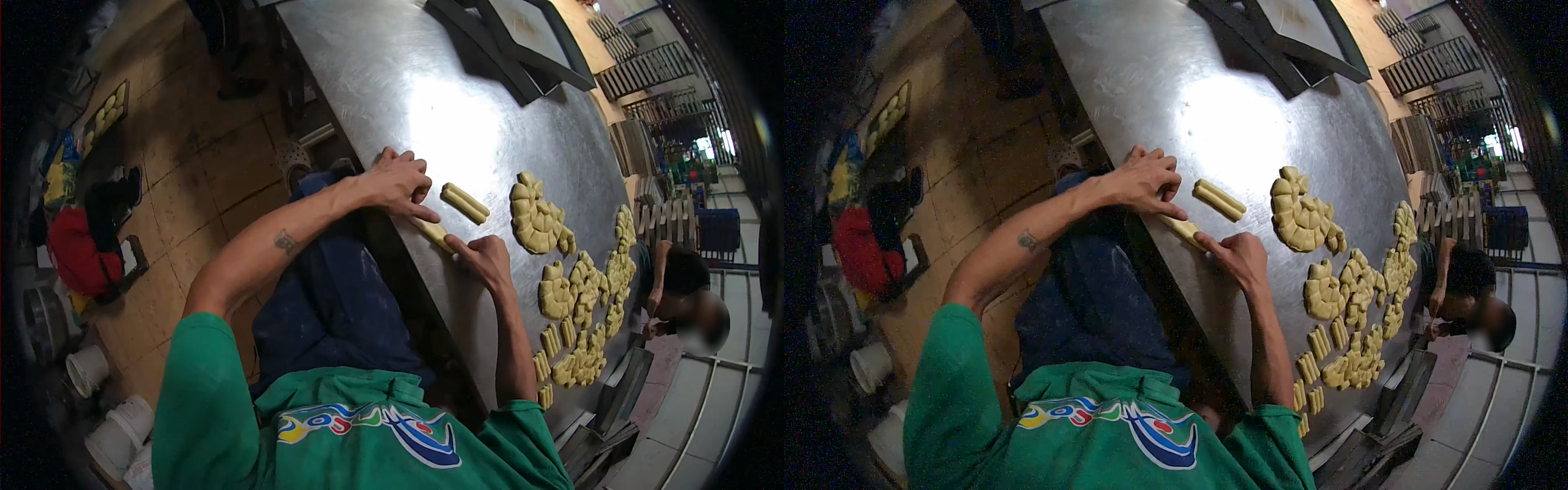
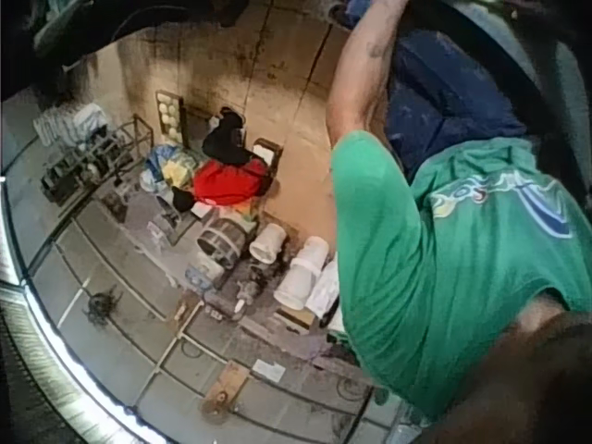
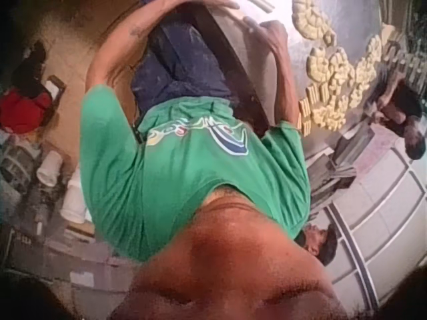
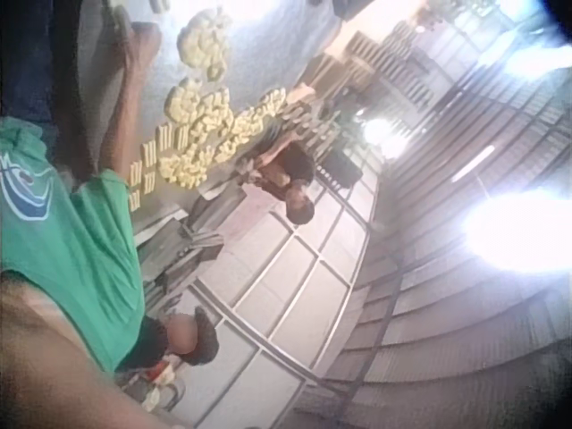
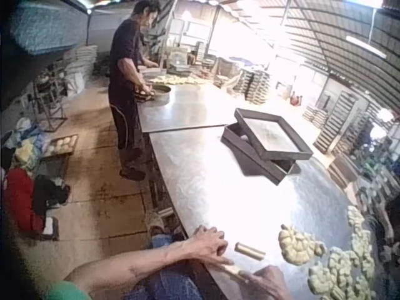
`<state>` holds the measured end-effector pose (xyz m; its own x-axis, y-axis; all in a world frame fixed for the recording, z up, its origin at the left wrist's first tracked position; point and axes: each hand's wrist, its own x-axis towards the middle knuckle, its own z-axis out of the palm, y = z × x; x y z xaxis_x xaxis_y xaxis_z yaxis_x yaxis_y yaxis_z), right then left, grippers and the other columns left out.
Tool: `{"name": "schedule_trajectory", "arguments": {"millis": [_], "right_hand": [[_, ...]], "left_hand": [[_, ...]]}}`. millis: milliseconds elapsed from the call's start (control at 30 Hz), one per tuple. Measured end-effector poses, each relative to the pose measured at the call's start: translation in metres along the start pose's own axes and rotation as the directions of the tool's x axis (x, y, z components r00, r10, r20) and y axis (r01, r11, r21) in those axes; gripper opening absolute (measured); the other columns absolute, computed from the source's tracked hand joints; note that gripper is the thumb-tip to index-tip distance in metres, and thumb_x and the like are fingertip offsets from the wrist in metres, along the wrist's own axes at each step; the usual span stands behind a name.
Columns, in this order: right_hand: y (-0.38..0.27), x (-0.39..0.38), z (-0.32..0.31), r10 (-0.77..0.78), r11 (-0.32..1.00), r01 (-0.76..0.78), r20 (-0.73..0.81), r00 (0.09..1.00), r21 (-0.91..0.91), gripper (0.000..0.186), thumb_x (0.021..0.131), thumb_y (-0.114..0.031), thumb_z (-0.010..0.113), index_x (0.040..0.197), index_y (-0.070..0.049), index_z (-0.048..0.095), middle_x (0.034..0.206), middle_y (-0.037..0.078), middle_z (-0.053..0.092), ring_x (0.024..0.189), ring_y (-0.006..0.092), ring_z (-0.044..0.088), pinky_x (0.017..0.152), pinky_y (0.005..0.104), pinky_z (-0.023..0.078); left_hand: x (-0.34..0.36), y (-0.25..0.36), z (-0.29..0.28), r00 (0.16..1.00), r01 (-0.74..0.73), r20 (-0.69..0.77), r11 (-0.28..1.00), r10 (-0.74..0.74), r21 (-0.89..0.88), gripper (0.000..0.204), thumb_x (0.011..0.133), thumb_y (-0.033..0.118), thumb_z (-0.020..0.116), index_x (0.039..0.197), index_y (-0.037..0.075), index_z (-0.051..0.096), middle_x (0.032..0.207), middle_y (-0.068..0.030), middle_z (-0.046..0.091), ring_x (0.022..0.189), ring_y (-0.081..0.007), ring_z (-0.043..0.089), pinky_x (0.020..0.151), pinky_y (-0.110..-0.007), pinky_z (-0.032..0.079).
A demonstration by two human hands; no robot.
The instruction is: Shape strips of bread dough into crescent or bun shapes.
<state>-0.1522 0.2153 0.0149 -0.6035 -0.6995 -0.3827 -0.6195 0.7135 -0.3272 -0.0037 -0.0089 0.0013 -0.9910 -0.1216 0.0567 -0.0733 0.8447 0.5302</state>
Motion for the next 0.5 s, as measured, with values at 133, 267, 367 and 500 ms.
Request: {"name": "schedule_trajectory", "arguments": {"millis": [133, 267, 367, 500], "right_hand": [[-0.004, 0.011, -0.003, 0.004, 0.991, -0.015, -0.080, 0.997, -0.130, 0.081, 0.071, -0.079, 0.060, 0.051, 0.000, 0.065, 0.043, 0.010, 0.052, 0.043, 0.0245, 0.056, 0.049, 0.0387, 0.044], [-0.021, 0.007, -0.007, 0.073, 0.997, -0.072, -0.045, 0.996, 0.022, 0.092, 0.063, -0.088, 0.057, 0.054, 0.003, 0.065, 0.047, 0.012, 0.057, 0.049, 0.0276, 0.061, 0.049, 0.0388, 0.046], [-0.025, 0.011, 0.001, -0.052, 0.953, 0.009, -0.132, 0.990, -0.303, 0.091, 0.062, -0.088, 0.057, 0.054, 0.002, 0.064, 0.051, 0.013, 0.059, 0.050, 0.0280, 0.061, 0.050, 0.0394, 0.047], [-0.032, 0.011, -0.014, 0.100, 0.986, -0.102, -0.026, 0.995, -0.129, 0.083, 0.064, -0.082, 0.064, 0.061, 0.001, 0.068, 0.057, 0.012, 0.063, 0.058, 0.0259, 0.066, 0.057, 0.0381, 0.050]], "left_hand": [[0.012, -0.005, 0.001, 0.999, -0.020, -0.035, 1.000, 0.020, 0.017, 0.050, 0.068, 0.065, 0.072, 0.070, 0.016, 0.063, 0.091, -0.0053, 0.059, 0.102, -0.0264, 0.052, 0.085, -0.045, 0.034], [0.010, -0.002, 0.001, 0.998, 0.065, 0.013, 0.998, -0.066, 0.004, 0.053, 0.067, 0.066, 0.072, 0.069, 0.014, 0.062, 0.090, -0.0061, 0.057, 0.101, -0.0252, 0.050, 0.087, -0.045, 0.032], [0.012, -0.003, -0.003, 0.998, 0.044, 0.050, 0.999, -0.045, 0.026, 0.055, 0.066, 0.067, 0.073, 0.066, 0.013, 0.059, 0.087, -0.0061, 0.054, 0.099, -0.0247, 0.049, 0.088, -0.045, 0.030], [0.012, 0.001, 0.002, 0.999, 0.046, 0.007, 0.998, -0.046, 0.049, 0.054, 0.066, 0.066, 0.074, 0.068, 0.014, 0.059, 0.089, -0.0058, 0.054, 0.100, -0.0257, 0.049, 0.086, -0.044, 0.031]]}}
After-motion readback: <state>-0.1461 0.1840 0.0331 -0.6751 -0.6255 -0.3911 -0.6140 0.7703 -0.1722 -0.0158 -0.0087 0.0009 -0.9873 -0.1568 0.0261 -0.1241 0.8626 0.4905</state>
